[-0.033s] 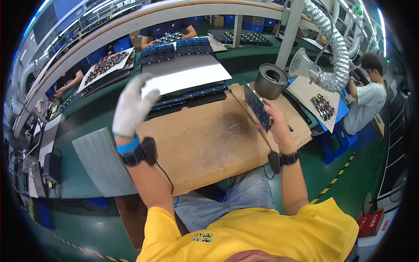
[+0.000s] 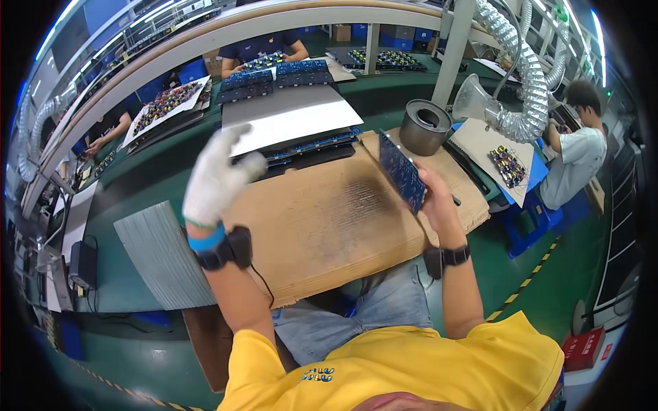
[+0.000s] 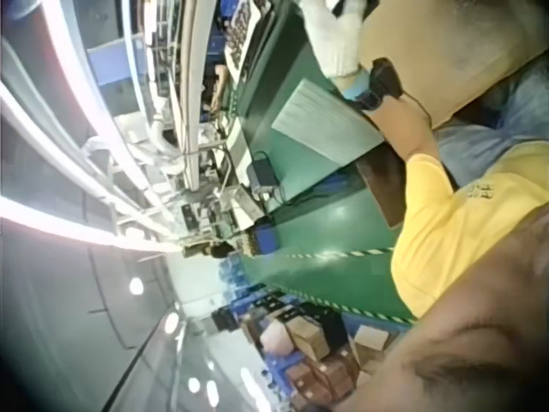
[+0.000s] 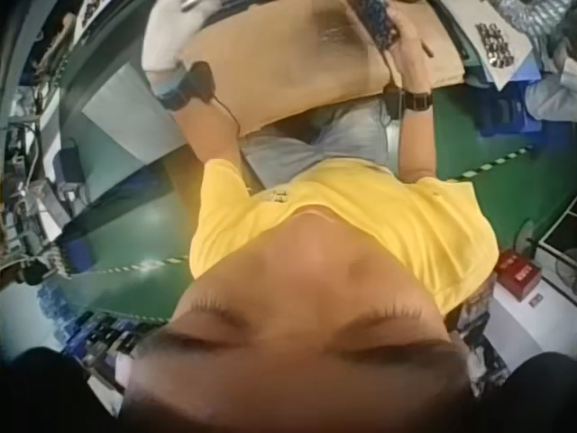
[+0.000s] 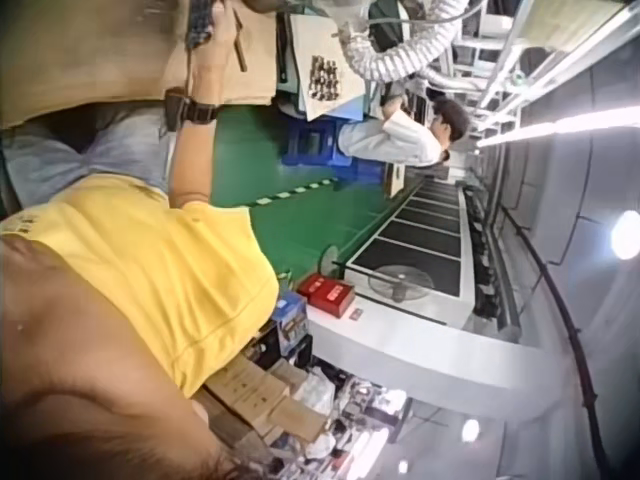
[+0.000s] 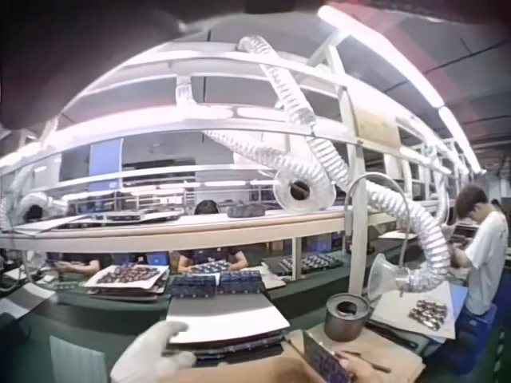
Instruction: Apply a coating or flux to several printed circuit boards using a manual brush applicator tool.
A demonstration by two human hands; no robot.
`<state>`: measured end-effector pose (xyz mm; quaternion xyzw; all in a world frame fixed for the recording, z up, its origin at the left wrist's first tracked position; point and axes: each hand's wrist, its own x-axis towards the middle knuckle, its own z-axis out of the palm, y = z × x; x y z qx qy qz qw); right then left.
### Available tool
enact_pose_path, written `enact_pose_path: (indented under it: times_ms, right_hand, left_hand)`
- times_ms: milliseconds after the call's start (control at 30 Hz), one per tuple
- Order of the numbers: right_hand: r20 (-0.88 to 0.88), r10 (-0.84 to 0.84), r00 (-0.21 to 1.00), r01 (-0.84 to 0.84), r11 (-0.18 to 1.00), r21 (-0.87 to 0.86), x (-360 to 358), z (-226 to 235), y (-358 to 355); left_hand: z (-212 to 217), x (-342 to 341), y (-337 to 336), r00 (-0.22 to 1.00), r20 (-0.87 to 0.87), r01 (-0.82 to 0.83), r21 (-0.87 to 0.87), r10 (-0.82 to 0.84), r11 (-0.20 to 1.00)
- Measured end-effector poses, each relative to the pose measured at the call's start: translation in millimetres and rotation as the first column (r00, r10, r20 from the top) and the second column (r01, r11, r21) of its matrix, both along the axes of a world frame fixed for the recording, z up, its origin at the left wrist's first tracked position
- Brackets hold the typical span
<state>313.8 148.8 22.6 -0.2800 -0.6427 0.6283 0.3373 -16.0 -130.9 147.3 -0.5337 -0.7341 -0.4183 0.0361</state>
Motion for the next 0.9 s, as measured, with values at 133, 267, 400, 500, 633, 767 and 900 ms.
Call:
enact_pose_path:
  times_ms: [133, 267, 400, 500, 633, 767, 900]
  right_hand:
    - [-0.373, 0.240, 0.896, -0.415, 0.751, -0.514, 13, -14, -30]
    - [-0.465, 0.538, 0.703, -0.706, 0.451, -0.546, -15, -17, -47]
    - [-0.347, 0.580, 0.737, -0.653, 0.479, -0.586, -26, -4, -52]
    - [0.050, 0.561, 0.826, -0.502, 0.773, -0.387, -9, 5, -40]
    - [0.602, -0.394, 0.695, -0.119, 0.762, 0.636, 28, -4, -3]
    - [0.072, -0.860, 0.505, -0.047, 0.055, 0.997, 69, -36, 28]
    - [0.301, -0.638, 0.709, -0.103, 0.329, 0.939, 94, -53, 48]
  left_hand:
    - [-28, 92, -1, 0.944, -0.289, 0.114, -0.171, -0.160, 0.979]
    - [-67, 120, -4, 0.954, -0.284, -0.022, -0.394, -0.099, 0.919]
    - [-108, 119, -9, 0.991, 0.135, 0.043, -0.398, 0.012, 0.916]
    - [-132, 122, -6, 0.999, -0.040, -0.016, -0.277, 0.005, 0.961]
    - [-147, 129, -1, 0.990, -0.128, -0.097, -0.258, 0.066, 0.961]
    - [-148, 133, 9, 0.983, -0.149, -0.137, -0.217, 0.106, 0.966]
    - [-150, 141, 11, 0.975, -0.136, -0.196, -0.178, 0.173, 0.964]
